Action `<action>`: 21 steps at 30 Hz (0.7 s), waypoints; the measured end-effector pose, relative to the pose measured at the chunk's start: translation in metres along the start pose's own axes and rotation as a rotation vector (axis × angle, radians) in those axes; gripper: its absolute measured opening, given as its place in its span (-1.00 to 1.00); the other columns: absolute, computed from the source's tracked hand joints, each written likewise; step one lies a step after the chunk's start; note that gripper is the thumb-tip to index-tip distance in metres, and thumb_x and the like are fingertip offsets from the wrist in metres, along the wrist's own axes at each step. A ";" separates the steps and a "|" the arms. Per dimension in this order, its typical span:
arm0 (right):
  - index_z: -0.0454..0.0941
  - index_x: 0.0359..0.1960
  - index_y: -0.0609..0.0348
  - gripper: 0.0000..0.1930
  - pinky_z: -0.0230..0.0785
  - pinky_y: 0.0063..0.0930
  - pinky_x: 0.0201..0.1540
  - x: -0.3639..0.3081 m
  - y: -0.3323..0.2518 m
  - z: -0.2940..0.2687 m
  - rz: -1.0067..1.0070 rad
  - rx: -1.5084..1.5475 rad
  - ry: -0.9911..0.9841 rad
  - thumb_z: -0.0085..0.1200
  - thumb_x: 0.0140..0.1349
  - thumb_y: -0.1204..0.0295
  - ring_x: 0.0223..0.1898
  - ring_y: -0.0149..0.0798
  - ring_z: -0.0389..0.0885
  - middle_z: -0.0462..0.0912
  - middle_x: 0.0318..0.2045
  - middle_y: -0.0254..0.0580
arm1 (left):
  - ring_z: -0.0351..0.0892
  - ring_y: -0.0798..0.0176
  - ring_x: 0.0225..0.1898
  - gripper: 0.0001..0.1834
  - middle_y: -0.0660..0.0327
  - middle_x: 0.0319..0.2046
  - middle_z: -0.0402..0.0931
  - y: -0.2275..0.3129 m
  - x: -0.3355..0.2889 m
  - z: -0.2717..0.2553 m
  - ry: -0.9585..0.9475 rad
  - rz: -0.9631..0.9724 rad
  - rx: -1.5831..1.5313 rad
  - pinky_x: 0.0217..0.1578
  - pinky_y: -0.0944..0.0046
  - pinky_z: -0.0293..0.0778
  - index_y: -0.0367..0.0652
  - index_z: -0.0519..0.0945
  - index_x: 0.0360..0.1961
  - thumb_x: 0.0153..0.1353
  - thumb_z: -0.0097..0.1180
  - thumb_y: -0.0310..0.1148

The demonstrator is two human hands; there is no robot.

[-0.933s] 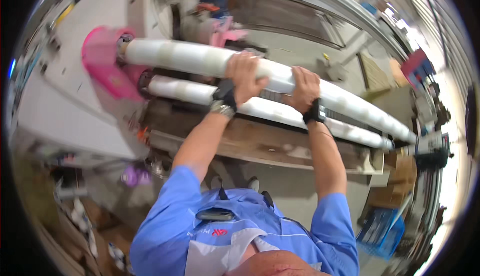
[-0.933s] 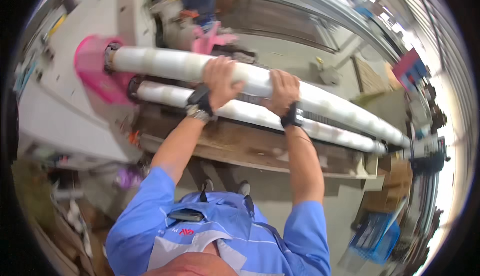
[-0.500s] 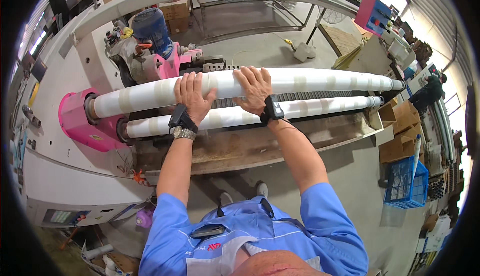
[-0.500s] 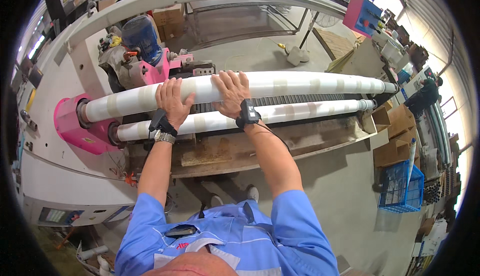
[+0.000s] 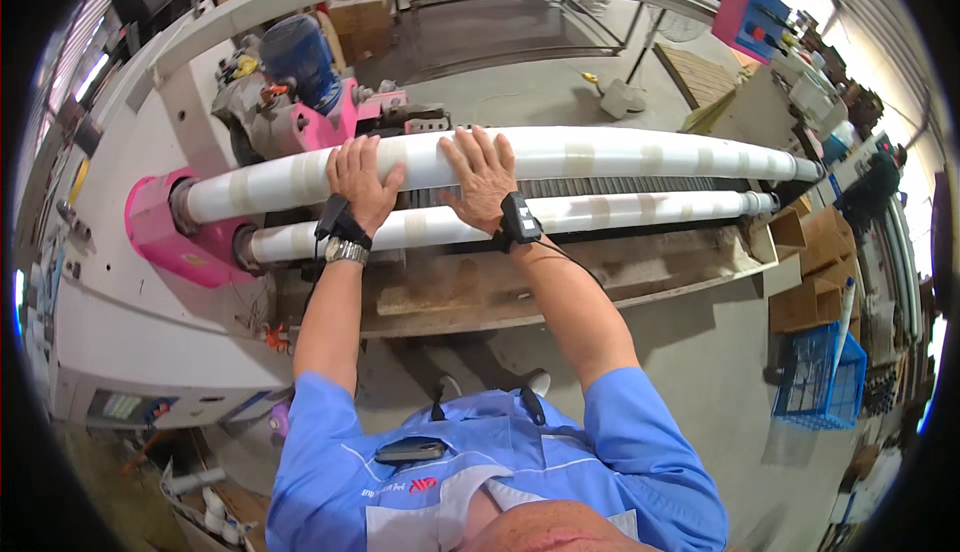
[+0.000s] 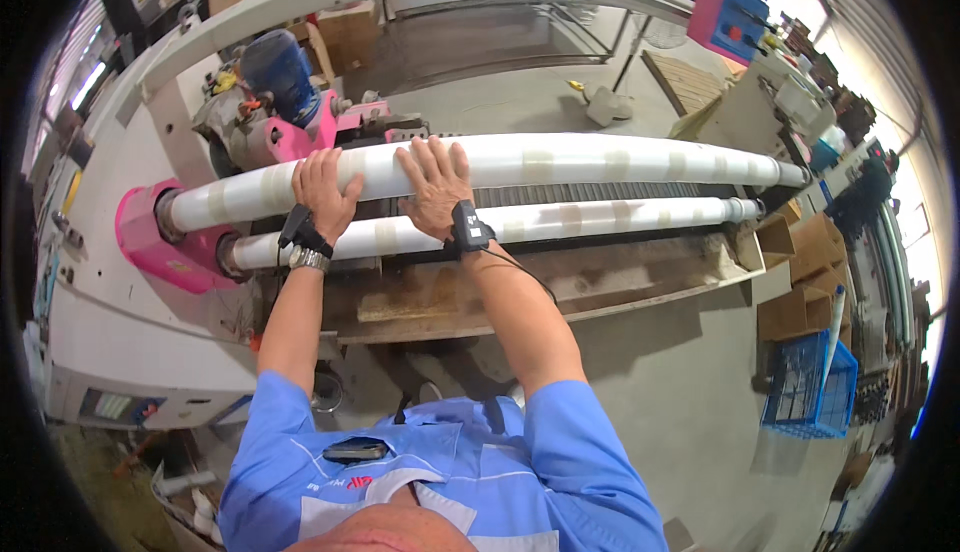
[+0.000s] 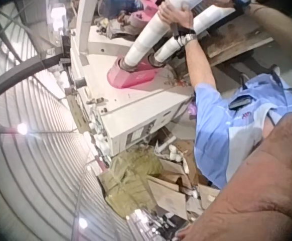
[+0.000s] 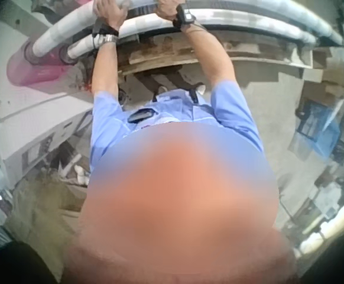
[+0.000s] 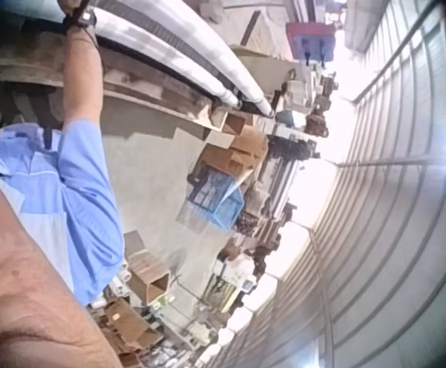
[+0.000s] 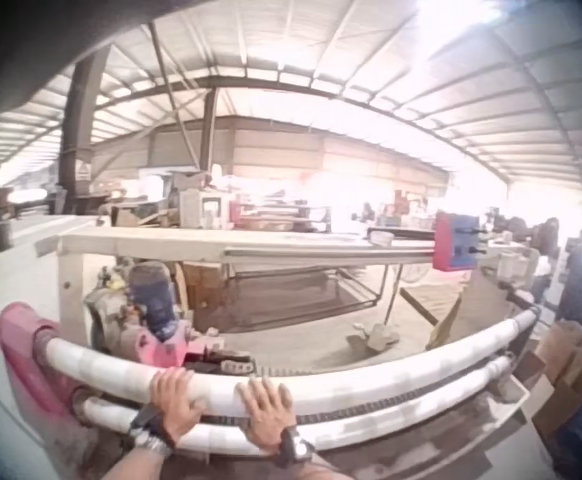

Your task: Operating a winding machine to manufacture rolls of film, including loading cardboard cores and removing finished rolls.

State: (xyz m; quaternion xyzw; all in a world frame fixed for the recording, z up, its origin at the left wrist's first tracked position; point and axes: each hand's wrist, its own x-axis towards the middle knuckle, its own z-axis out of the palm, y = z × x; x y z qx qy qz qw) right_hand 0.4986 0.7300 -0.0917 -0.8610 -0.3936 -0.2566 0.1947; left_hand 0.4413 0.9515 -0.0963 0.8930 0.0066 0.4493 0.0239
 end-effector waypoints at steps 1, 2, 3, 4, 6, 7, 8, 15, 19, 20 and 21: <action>0.17 0.39 -0.11 -0.10 -0.24 0.12 0.44 0.002 -0.002 0.004 -0.005 0.006 0.019 0.33 -0.04 0.14 0.43 0.01 0.06 0.21 0.37 -0.10 | 0.32 0.00 0.19 -0.40 0.07 0.07 0.45 -0.003 -0.001 -0.001 0.027 0.004 0.025 0.28 -0.07 0.07 -0.17 0.48 0.07 0.11 0.14 0.02; 0.18 0.38 -0.11 -0.10 -0.22 0.11 0.44 0.004 -0.003 0.009 0.008 0.019 0.012 0.34 -0.04 0.13 0.43 0.00 0.07 0.20 0.38 -0.10 | 0.34 -0.01 0.17 -0.40 0.07 0.06 0.45 -0.004 -0.001 0.002 0.057 0.009 0.016 0.25 -0.08 0.11 -0.18 0.48 0.06 0.11 0.15 0.02; 0.18 0.38 -0.11 -0.09 -0.20 0.12 0.43 0.004 -0.001 0.012 -0.007 -0.004 0.021 0.34 -0.05 0.10 0.42 0.00 0.08 0.20 0.38 -0.11 | 0.36 -0.03 0.15 -0.41 0.06 0.05 0.45 -0.005 -0.001 0.005 0.087 0.011 0.011 0.23 -0.09 0.14 -0.18 0.48 0.05 0.11 0.15 0.02; 0.18 0.38 -0.11 -0.10 -0.19 0.13 0.43 0.004 0.001 0.009 0.001 -0.023 0.010 0.33 -0.04 0.10 0.42 0.00 0.09 0.22 0.37 -0.11 | 0.37 -0.04 0.12 -0.40 0.06 0.03 0.45 -0.004 0.003 0.005 0.089 0.021 -0.009 0.21 -0.10 0.16 -0.18 0.48 0.04 0.10 0.15 0.03; 0.20 0.38 -0.11 -0.12 -0.18 0.13 0.43 0.006 -0.002 0.003 -0.002 -0.044 0.013 0.32 -0.03 0.11 0.41 0.00 0.10 0.24 0.36 -0.12 | 0.39 -0.06 0.09 -0.40 0.06 0.00 0.46 -0.003 0.006 0.004 0.092 0.017 -0.036 0.19 -0.12 0.18 -0.18 0.48 0.02 0.09 0.16 0.04; 0.20 0.37 -0.10 -0.13 -0.18 0.12 0.42 0.007 -0.002 0.000 -0.010 -0.055 0.031 0.31 -0.02 0.12 0.41 0.01 0.11 0.25 0.35 -0.12 | 0.38 -0.07 0.09 -0.40 0.06 -0.02 0.46 -0.001 0.007 0.003 0.099 0.007 -0.049 0.18 -0.12 0.19 -0.18 0.48 0.01 0.08 0.17 0.04; 0.21 0.36 -0.09 -0.16 -0.18 0.12 0.42 0.007 -0.002 -0.001 -0.018 -0.048 0.036 0.30 -0.01 0.13 0.40 0.01 0.12 0.25 0.34 -0.12 | 0.38 -0.07 0.10 -0.39 0.06 -0.03 0.46 0.000 0.008 0.004 0.094 -0.007 -0.041 0.19 -0.12 0.18 -0.18 0.48 0.01 0.07 0.17 0.05; 0.23 0.35 -0.03 -0.20 -0.22 0.13 0.40 0.007 -0.010 0.019 -0.071 -0.091 0.074 0.26 0.06 0.08 0.40 0.01 0.11 0.27 0.33 -0.14 | 0.33 0.00 0.17 -0.38 0.09 0.02 0.45 -0.007 -0.003 -0.009 0.037 -0.094 -0.022 0.26 -0.06 0.09 -0.15 0.49 0.04 0.11 0.12 0.11; 0.22 0.35 -0.03 -0.19 -0.23 0.12 0.40 0.008 -0.013 0.016 -0.076 -0.119 0.065 0.28 0.05 0.10 0.39 0.00 0.12 0.27 0.33 -0.15 | 0.33 -0.01 0.17 -0.35 0.08 -0.01 0.46 -0.008 -0.004 -0.010 0.049 -0.100 -0.042 0.28 -0.05 0.06 -0.17 0.48 0.03 0.08 0.14 0.12; 0.22 0.34 -0.04 -0.18 -0.23 0.12 0.40 0.007 -0.013 0.016 -0.078 -0.140 0.066 0.29 0.03 0.10 0.38 0.01 0.13 0.27 0.33 -0.15 | 0.32 -0.01 0.18 -0.35 0.08 0.00 0.46 -0.008 -0.004 -0.008 0.058 -0.104 -0.048 0.29 -0.05 0.05 -0.17 0.48 0.03 0.08 0.14 0.12; 0.22 0.34 -0.04 -0.18 -0.23 0.12 0.40 0.008 -0.013 0.015 -0.077 -0.144 0.066 0.29 0.03 0.10 0.38 0.01 0.13 0.27 0.33 -0.15 | 0.32 -0.01 0.18 -0.35 0.08 0.00 0.46 -0.007 -0.004 -0.008 0.059 -0.104 -0.053 0.29 -0.05 0.05 -0.17 0.48 0.03 0.08 0.14 0.12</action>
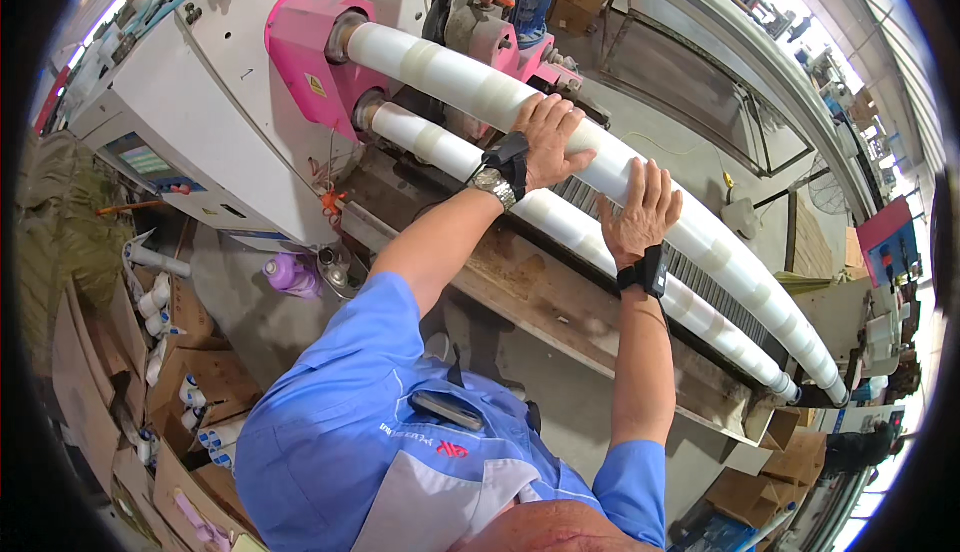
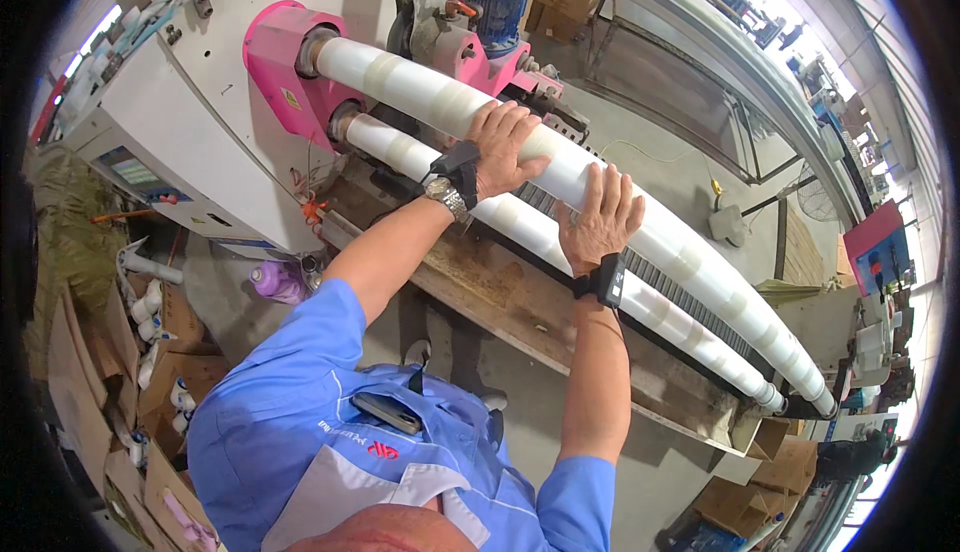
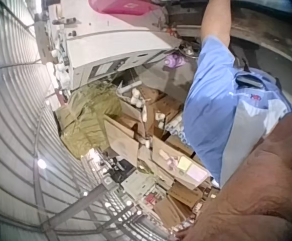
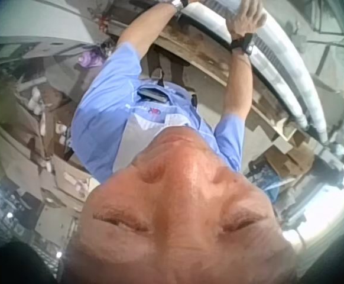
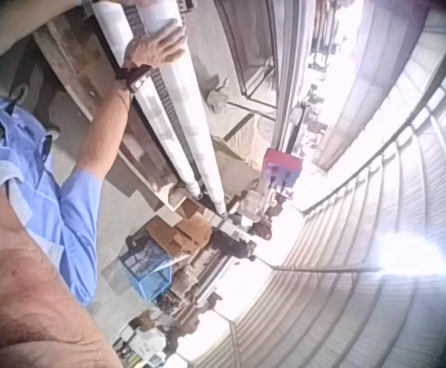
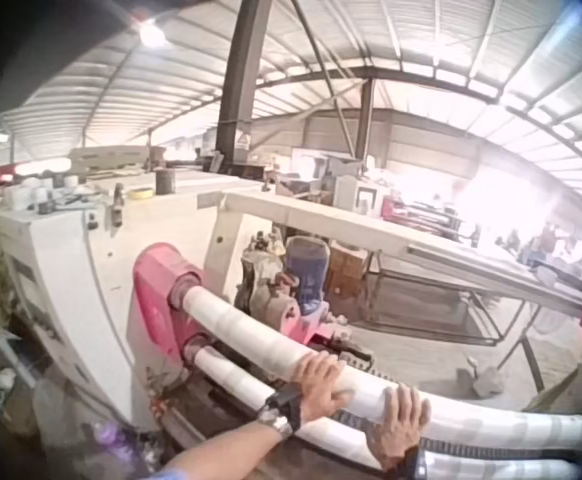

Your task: Operating a winding machine to manufacture rolls of film, including loading cardboard cores and removing finished rolls.

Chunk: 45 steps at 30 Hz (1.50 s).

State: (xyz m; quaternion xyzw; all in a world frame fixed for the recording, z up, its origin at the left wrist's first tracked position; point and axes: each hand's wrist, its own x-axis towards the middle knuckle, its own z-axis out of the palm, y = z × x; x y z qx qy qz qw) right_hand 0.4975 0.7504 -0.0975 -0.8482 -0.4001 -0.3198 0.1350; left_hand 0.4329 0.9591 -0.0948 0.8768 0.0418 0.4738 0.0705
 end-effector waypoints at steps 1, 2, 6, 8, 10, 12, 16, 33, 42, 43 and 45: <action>0.22 0.34 -0.04 -0.18 -0.22 0.12 0.40 0.000 0.000 -0.001 0.009 0.005 -0.007 0.29 0.03 0.11 0.38 0.01 0.13 0.27 0.32 -0.14 | 0.32 0.00 0.19 -0.35 0.08 0.02 0.45 0.001 0.000 0.000 -0.020 -0.008 0.000 0.29 -0.05 0.05 -0.17 0.48 0.05 0.10 0.12 0.12; 0.21 0.34 -0.04 -0.18 -0.22 0.12 0.40 0.000 0.000 -0.002 0.019 0.010 -0.014 0.29 0.02 0.11 0.38 0.01 0.14 0.27 0.32 -0.14 | 0.31 0.01 0.20 -0.35 0.08 0.05 0.44 0.002 -0.001 -0.001 -0.040 -0.015 -0.001 0.30 -0.05 0.04 -0.16 0.48 0.07 0.12 0.11 0.12; 0.22 0.34 -0.03 -0.18 -0.20 0.13 0.39 0.001 -0.002 -0.001 0.027 -0.007 -0.015 0.29 0.02 0.12 0.37 0.01 0.14 0.28 0.32 -0.13 | 0.32 0.00 0.19 -0.34 0.07 0.04 0.45 -0.001 0.000 -0.002 -0.038 0.003 -0.009 0.29 -0.04 0.05 -0.18 0.48 0.07 0.12 0.10 0.12; 0.22 0.34 -0.03 -0.18 -0.20 0.14 0.39 0.001 -0.003 -0.002 0.016 -0.009 -0.007 0.29 0.01 0.12 0.37 0.01 0.14 0.27 0.32 -0.12 | 0.33 0.00 0.18 -0.34 0.07 0.02 0.46 -0.001 0.000 -0.002 -0.017 0.003 -0.011 0.27 -0.05 0.07 -0.19 0.48 0.06 0.12 0.10 0.12; 0.21 0.34 -0.04 -0.17 -0.20 0.14 0.39 0.002 -0.004 -0.002 0.019 -0.011 -0.011 0.29 0.00 0.12 0.37 0.02 0.14 0.27 0.32 -0.12 | 0.34 -0.01 0.17 -0.35 0.07 0.02 0.46 -0.002 -0.001 -0.002 -0.009 0.003 -0.016 0.27 -0.06 0.08 -0.20 0.48 0.05 0.11 0.10 0.12; 0.21 0.34 -0.04 -0.16 -0.20 0.14 0.39 0.002 -0.005 -0.003 0.022 -0.015 -0.015 0.29 0.00 0.12 0.37 0.02 0.14 0.26 0.32 -0.12 | 0.34 -0.01 0.17 -0.35 0.06 0.02 0.47 -0.003 -0.001 -0.001 -0.002 0.004 -0.023 0.26 -0.06 0.09 -0.20 0.49 0.04 0.11 0.10 0.12; 0.19 0.35 -0.03 -0.14 -0.20 0.14 0.40 0.000 -0.001 -0.008 0.039 -0.024 -0.045 0.27 -0.03 0.10 0.39 0.03 0.12 0.25 0.33 -0.10 | 0.35 -0.04 0.15 -0.36 0.05 0.01 0.47 -0.002 0.001 0.005 0.025 0.051 -0.061 0.24 -0.09 0.11 -0.21 0.50 0.01 0.08 0.13 0.11; 0.21 0.33 -0.12 -0.09 -0.22 0.11 0.44 0.001 0.000 -0.015 0.118 0.059 -0.066 0.34 -0.15 0.22 0.39 0.01 0.11 0.25 0.31 -0.14 | 0.35 0.00 0.15 -0.37 0.06 0.01 0.48 0.009 0.007 0.001 -0.001 0.055 0.010 0.26 -0.01 0.09 -0.21 0.53 0.01 0.10 0.13 0.10; 0.21 0.33 -0.11 -0.07 -0.22 0.10 0.43 0.000 0.000 -0.013 0.106 0.029 -0.070 0.37 -0.18 0.15 0.38 -0.01 0.10 0.25 0.31 -0.16 | 0.35 -0.02 0.14 -0.38 0.05 0.01 0.47 0.008 0.005 -0.001 -0.007 0.061 0.018 0.24 -0.03 0.11 -0.21 0.51 0.02 0.11 0.12 0.09; 0.21 0.33 -0.11 -0.07 -0.22 0.10 0.43 0.000 0.000 -0.012 0.099 0.039 -0.073 0.37 -0.18 0.15 0.38 -0.01 0.10 0.25 0.31 -0.16 | 0.36 -0.02 0.13 -0.38 0.06 0.00 0.47 0.007 0.005 -0.002 -0.003 0.060 0.020 0.24 -0.04 0.12 -0.21 0.51 0.02 0.11 0.12 0.09; 0.22 0.33 -0.11 -0.08 -0.21 0.10 0.43 0.002 0.001 -0.010 0.090 0.032 -0.073 0.36 -0.17 0.15 0.38 0.00 0.11 0.25 0.31 -0.16 | 0.37 -0.02 0.13 -0.38 0.06 -0.01 0.48 0.003 0.004 0.003 0.022 0.064 0.011 0.23 -0.05 0.13 -0.20 0.51 0.02 0.09 0.13 0.08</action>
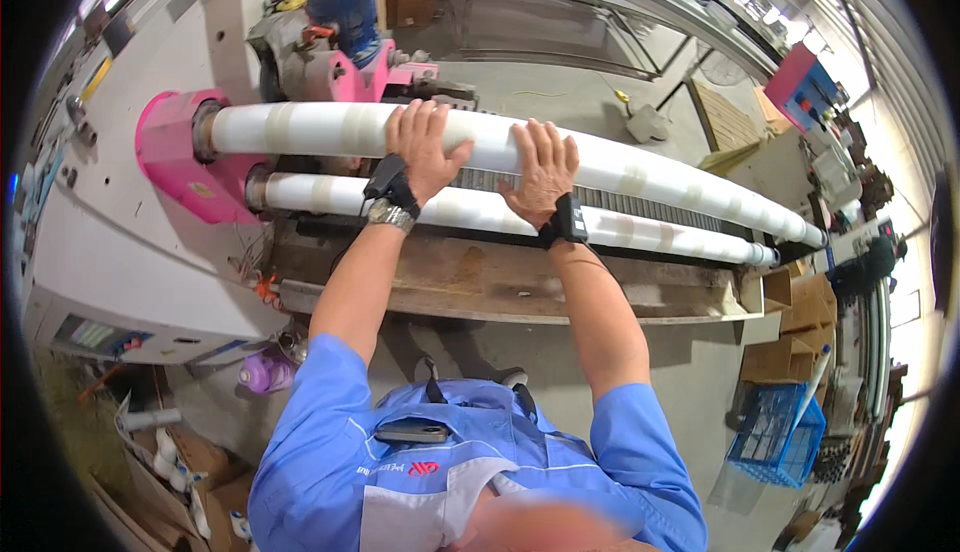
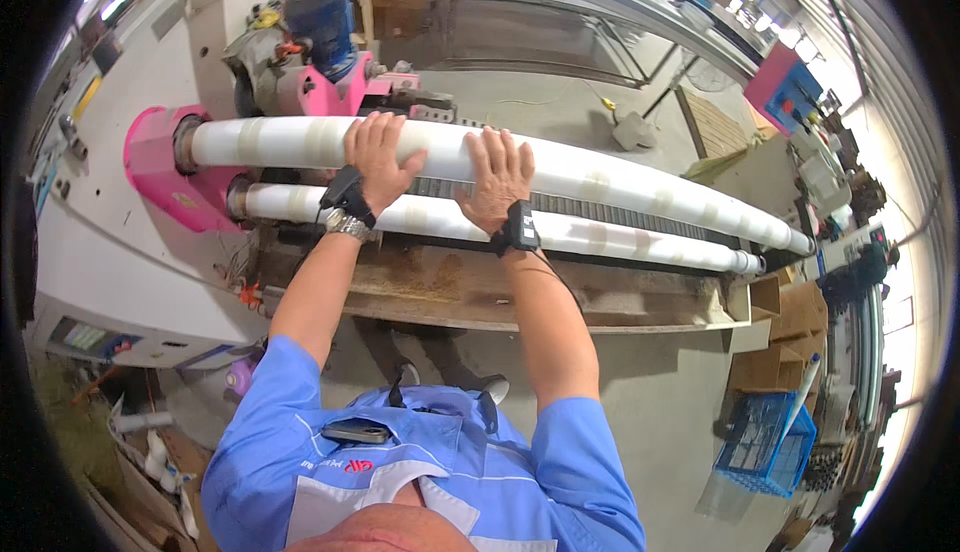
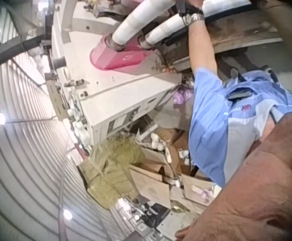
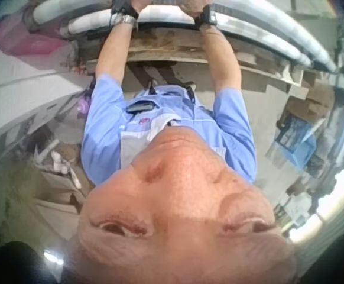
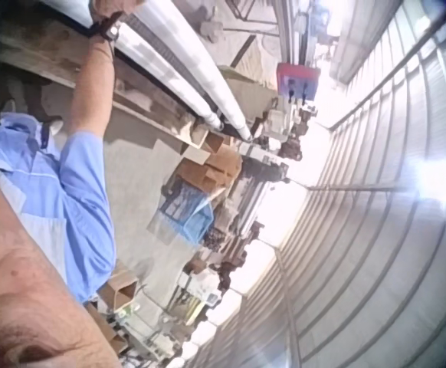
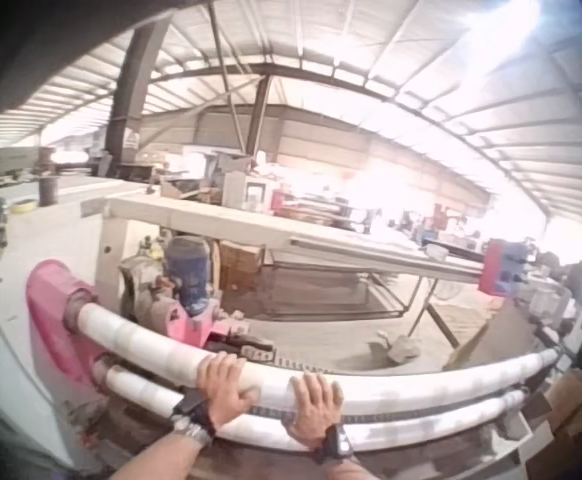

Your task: Operating a winding machine to manufacture rolls of film, including loading cardboard cores and removing finished rolls.

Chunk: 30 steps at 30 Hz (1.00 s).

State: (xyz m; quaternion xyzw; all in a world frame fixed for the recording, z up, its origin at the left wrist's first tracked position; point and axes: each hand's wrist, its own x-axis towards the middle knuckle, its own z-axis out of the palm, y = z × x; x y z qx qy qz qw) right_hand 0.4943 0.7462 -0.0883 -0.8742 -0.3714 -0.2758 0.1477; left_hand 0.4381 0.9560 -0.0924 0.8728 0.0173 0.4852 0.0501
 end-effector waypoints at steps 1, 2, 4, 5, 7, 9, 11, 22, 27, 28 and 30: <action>0.22 0.32 -0.11 -0.08 -0.20 0.10 0.43 0.001 -0.001 0.000 -0.012 0.006 0.009 0.36 -0.17 0.15 0.38 0.01 0.11 0.25 0.31 -0.16 | 0.37 -0.03 0.12 -0.38 0.06 -0.01 0.49 -0.003 0.000 0.001 0.028 0.009 -0.014 0.22 -0.06 0.14 -0.20 0.51 0.02 0.08 0.14 0.07; 0.20 0.34 -0.11 -0.07 -0.21 0.09 0.43 0.002 0.000 0.000 -0.008 0.000 0.010 0.36 -0.18 0.15 0.39 0.00 0.10 0.24 0.32 -0.16 | 0.39 -0.03 0.12 -0.39 0.07 -0.03 0.50 -0.003 0.000 0.003 0.024 0.007 -0.029 0.20 -0.08 0.15 -0.19 0.52 0.00 0.07 0.14 0.07; 0.17 0.36 -0.08 -0.04 -0.24 0.09 0.44 0.001 0.003 -0.003 0.001 -0.003 -0.029 0.35 -0.17 0.16 0.40 0.00 0.08 0.23 0.33 -0.14 | 0.36 -0.06 0.13 -0.39 0.04 -0.03 0.47 -0.001 0.001 0.008 0.047 0.003 -0.041 0.22 -0.11 0.14 -0.20 0.51 -0.03 0.06 0.15 0.08; 0.16 0.37 -0.04 -0.04 -0.25 0.09 0.43 -0.001 0.006 -0.004 -0.011 -0.029 -0.032 0.34 -0.15 0.17 0.41 0.00 0.08 0.22 0.34 -0.13 | 0.34 -0.07 0.14 -0.39 0.02 -0.04 0.46 0.002 0.002 0.008 0.052 0.003 -0.067 0.23 -0.12 0.14 -0.21 0.51 -0.05 0.03 0.18 0.08; 0.16 0.37 -0.02 -0.06 -0.25 0.09 0.42 0.000 0.003 -0.004 -0.038 -0.029 -0.013 0.33 -0.13 0.17 0.40 0.00 0.08 0.23 0.33 -0.12 | 0.32 -0.05 0.16 -0.37 0.04 -0.02 0.45 -0.001 0.001 0.004 0.022 -0.001 -0.066 0.25 -0.12 0.12 -0.20 0.50 -0.04 0.03 0.18 0.09; 0.21 0.34 -0.06 -0.11 -0.19 0.14 0.40 0.000 0.003 -0.001 -0.035 -0.019 0.032 0.29 -0.14 0.19 0.39 0.01 0.12 0.26 0.32 -0.13 | 0.33 -0.04 0.15 -0.37 0.05 -0.02 0.45 0.002 0.002 -0.001 0.026 -0.013 -0.051 0.26 -0.09 0.10 -0.20 0.50 -0.02 0.05 0.18 0.09; 0.20 0.34 -0.05 -0.09 -0.21 0.14 0.40 0.000 -0.001 -0.001 -0.065 -0.006 0.031 0.29 -0.15 0.17 0.38 0.01 0.13 0.27 0.31 -0.12 | 0.34 -0.02 0.16 -0.36 0.05 0.03 0.46 0.001 -0.001 -0.005 -0.022 -0.045 -0.045 0.26 -0.08 0.10 -0.17 0.49 0.03 0.09 0.14 0.11; 0.18 0.36 -0.05 -0.06 -0.25 0.12 0.40 -0.001 -0.001 0.001 -0.062 -0.044 0.017 0.30 -0.16 0.15 0.39 -0.02 0.08 0.22 0.33 -0.16 | 0.35 -0.01 0.15 -0.37 0.05 -0.01 0.47 0.001 -0.003 -0.006 0.010 -0.054 -0.040 0.27 -0.04 0.09 -0.19 0.50 0.00 0.07 0.16 0.10; 0.17 0.36 -0.06 -0.06 -0.24 0.13 0.40 0.000 -0.001 0.001 -0.055 -0.055 0.011 0.31 -0.16 0.15 0.40 -0.02 0.08 0.22 0.33 -0.16 | 0.35 -0.01 0.14 -0.37 0.05 -0.04 0.48 0.002 -0.002 -0.005 0.031 -0.050 -0.045 0.28 -0.04 0.08 -0.21 0.50 -0.02 0.05 0.18 0.09; 0.17 0.36 -0.06 -0.06 -0.25 0.12 0.40 0.000 -0.001 0.001 -0.051 -0.055 0.007 0.31 -0.16 0.14 0.40 -0.02 0.08 0.22 0.33 -0.16 | 0.35 -0.01 0.14 -0.37 0.05 -0.04 0.48 0.001 -0.002 -0.005 0.027 -0.052 -0.045 0.28 -0.04 0.08 -0.21 0.50 -0.01 0.06 0.17 0.09; 0.18 0.36 -0.06 -0.06 -0.25 0.12 0.41 0.000 -0.001 0.001 -0.049 -0.054 0.003 0.32 -0.16 0.14 0.40 -0.03 0.08 0.23 0.33 -0.16 | 0.35 -0.01 0.14 -0.37 0.05 -0.03 0.48 0.001 -0.002 -0.006 0.024 -0.055 -0.043 0.28 -0.04 0.08 -0.21 0.50 -0.01 0.06 0.17 0.09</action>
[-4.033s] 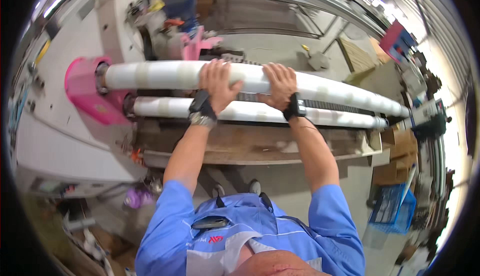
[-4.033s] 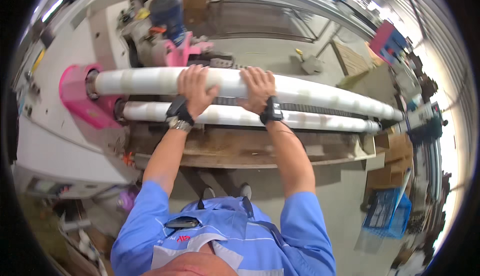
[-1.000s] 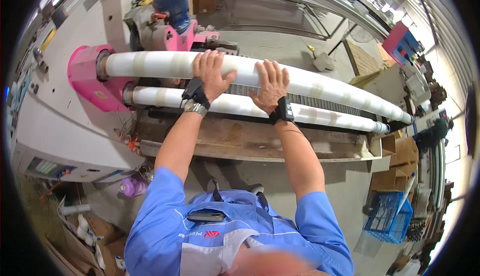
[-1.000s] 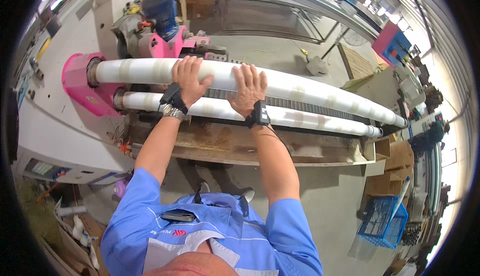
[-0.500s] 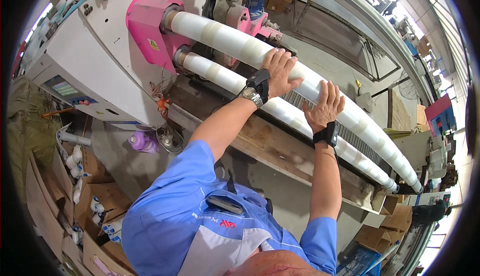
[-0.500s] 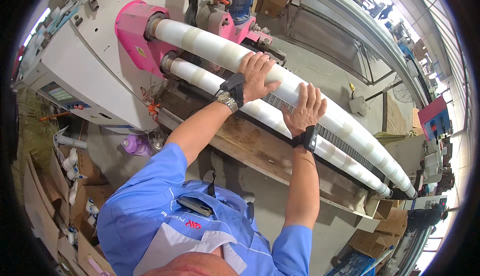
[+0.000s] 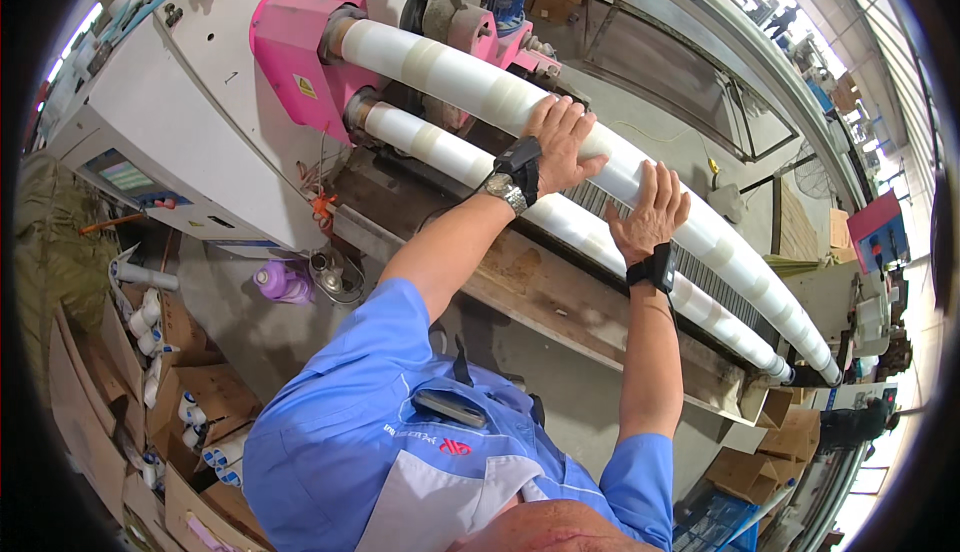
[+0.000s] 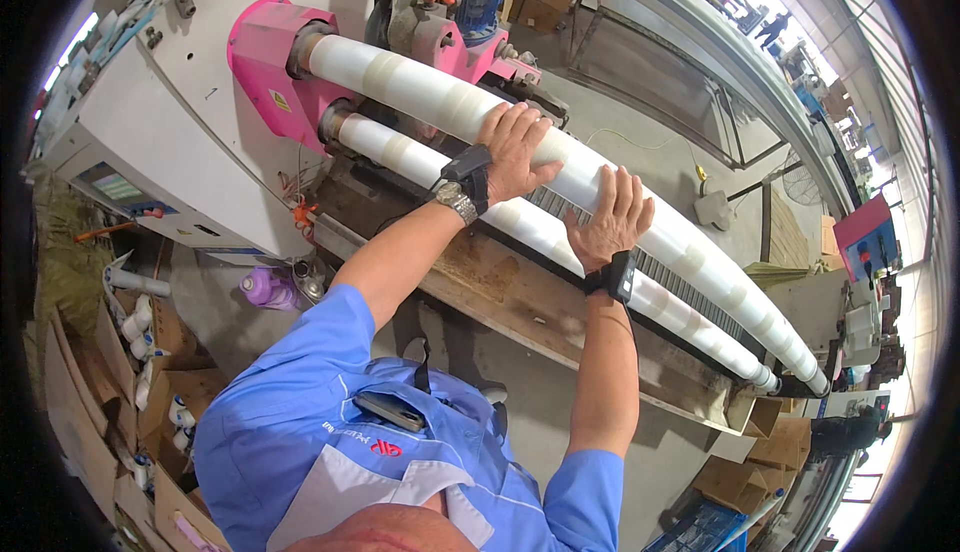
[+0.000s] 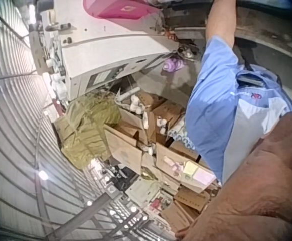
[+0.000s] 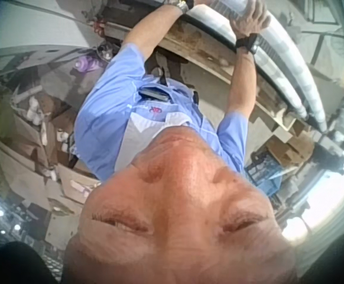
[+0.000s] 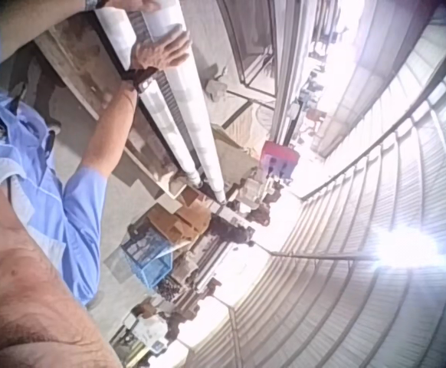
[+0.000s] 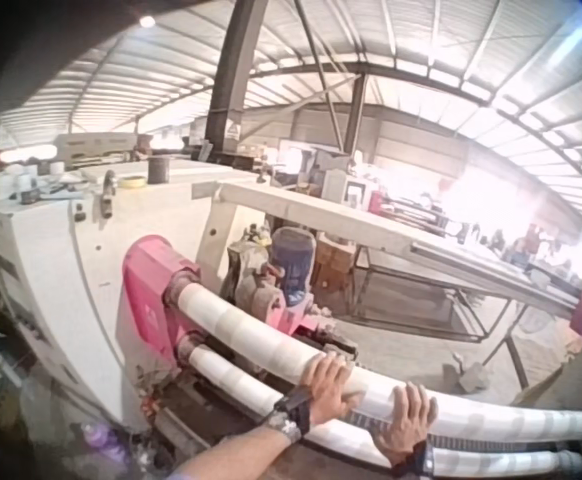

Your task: Operating a winding machine to manufacture rolls of film, including loading cardboard cores and removing finished rolls.

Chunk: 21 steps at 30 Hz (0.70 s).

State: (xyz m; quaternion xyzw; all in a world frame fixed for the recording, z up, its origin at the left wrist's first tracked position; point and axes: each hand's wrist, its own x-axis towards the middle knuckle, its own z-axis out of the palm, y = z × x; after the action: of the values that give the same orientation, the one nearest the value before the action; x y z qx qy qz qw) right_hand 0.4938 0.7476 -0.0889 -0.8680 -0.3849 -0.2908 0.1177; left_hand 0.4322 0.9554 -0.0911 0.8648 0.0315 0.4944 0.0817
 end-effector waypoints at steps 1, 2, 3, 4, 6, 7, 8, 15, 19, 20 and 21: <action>0.18 0.36 -0.06 -0.06 -0.26 0.11 0.41 0.000 0.000 0.000 0.000 0.002 0.006 0.32 -0.15 0.14 0.40 -0.02 0.08 0.23 0.33 -0.16 | 0.35 -0.01 0.14 -0.37 0.05 -0.03 0.48 0.000 0.000 0.000 -0.003 0.005 0.002 0.28 -0.05 0.08 -0.20 0.50 -0.02 0.06 0.16 0.09; 0.18 0.35 -0.06 -0.07 -0.27 0.11 0.41 -0.001 -0.001 0.000 -0.001 0.003 0.013 0.32 -0.15 0.14 0.40 -0.02 0.08 0.23 0.33 -0.16 | 0.35 -0.01 0.14 -0.37 0.05 -0.03 0.48 0.000 0.000 0.000 -0.006 0.010 0.004 0.28 -0.05 0.08 -0.20 0.50 -0.02 0.07 0.16 0.10; 0.18 0.35 -0.06 -0.07 -0.27 0.11 0.41 -0.001 -0.001 0.000 -0.003 0.004 0.013 0.32 -0.15 0.14 0.40 -0.02 0.08 0.23 0.33 -0.16 | 0.35 -0.01 0.14 -0.37 0.05 -0.03 0.48 0.000 0.000 0.000 -0.005 0.009 0.006 0.28 -0.05 0.08 -0.20 0.50 -0.02 0.07 0.16 0.10; 0.18 0.35 -0.06 -0.07 -0.27 0.11 0.41 -0.001 -0.002 0.000 -0.001 0.001 0.015 0.32 -0.14 0.13 0.40 -0.02 0.09 0.23 0.33 -0.16 | 0.35 0.00 0.15 -0.38 0.06 -0.01 0.48 0.000 -0.001 0.000 -0.016 0.001 0.008 0.27 -0.04 0.09 -0.19 0.50 0.00 0.08 0.15 0.10; 0.18 0.35 -0.06 -0.07 -0.28 0.11 0.41 -0.001 -0.001 0.000 0.003 -0.003 0.016 0.32 -0.14 0.13 0.39 -0.02 0.09 0.24 0.32 -0.16 | 0.36 0.00 0.17 -0.38 0.07 0.01 0.47 0.000 -0.001 0.000 -0.028 -0.007 0.009 0.26 -0.03 0.10 -0.17 0.49 0.02 0.10 0.14 0.10; 0.18 0.36 -0.06 -0.07 -0.27 0.11 0.41 -0.001 0.000 0.000 0.005 -0.005 0.015 0.31 -0.14 0.14 0.39 -0.02 0.09 0.24 0.32 -0.16 | 0.36 0.00 0.17 -0.38 0.06 0.01 0.47 0.000 0.000 -0.001 -0.030 -0.002 0.009 0.26 -0.03 0.11 -0.17 0.49 0.02 0.09 0.14 0.09; 0.18 0.36 -0.07 -0.07 -0.27 0.11 0.41 -0.002 0.000 0.000 0.007 -0.007 0.013 0.30 -0.14 0.14 0.39 -0.01 0.09 0.24 0.32 -0.16 | 0.36 0.00 0.17 -0.38 0.06 0.01 0.47 0.001 0.001 -0.001 -0.033 0.003 0.008 0.26 -0.03 0.11 -0.17 0.49 0.03 0.09 0.15 0.09; 0.18 0.36 -0.07 -0.08 -0.25 0.13 0.40 0.000 0.001 0.002 -0.009 0.009 0.023 0.28 -0.14 0.17 0.39 -0.01 0.10 0.24 0.32 -0.16 | 0.36 0.00 0.17 -0.37 0.06 0.01 0.47 -0.002 0.001 -0.001 -0.025 0.006 -0.009 0.25 -0.04 0.12 -0.18 0.48 0.03 0.08 0.15 0.09; 0.19 0.36 -0.07 -0.09 -0.24 0.13 0.40 -0.001 0.001 0.000 -0.006 0.005 0.018 0.28 -0.13 0.16 0.39 -0.01 0.09 0.24 0.32 -0.16 | 0.36 0.00 0.17 -0.38 0.06 0.01 0.47 0.000 0.001 -0.001 -0.036 0.008 0.000 0.25 -0.05 0.12 -0.17 0.49 0.03 0.09 0.15 0.09; 0.19 0.36 -0.06 -0.10 -0.24 0.13 0.40 -0.001 0.001 -0.001 -0.004 0.009 0.014 0.27 -0.12 0.16 0.40 -0.01 0.09 0.24 0.32 -0.16 | 0.36 0.00 0.17 -0.38 0.06 0.01 0.47 -0.001 0.000 -0.001 -0.040 0.006 -0.003 0.25 -0.05 0.12 -0.17 0.49 0.03 0.09 0.15 0.09; 0.19 0.36 -0.06 -0.10 -0.24 0.13 0.40 -0.002 0.001 0.000 0.002 0.003 0.013 0.27 -0.12 0.16 0.40 -0.01 0.09 0.24 0.32 -0.16 | 0.36 0.00 0.17 -0.38 0.06 0.01 0.47 0.000 0.000 0.000 -0.042 0.010 -0.010 0.25 -0.05 0.12 -0.17 0.49 0.03 0.09 0.15 0.09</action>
State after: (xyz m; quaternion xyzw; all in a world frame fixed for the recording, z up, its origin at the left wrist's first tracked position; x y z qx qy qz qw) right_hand 0.4936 0.7452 -0.0898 -0.8663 -0.3837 -0.2957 0.1220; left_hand 0.4321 0.9554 -0.0911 0.8747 0.0229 0.4767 0.0844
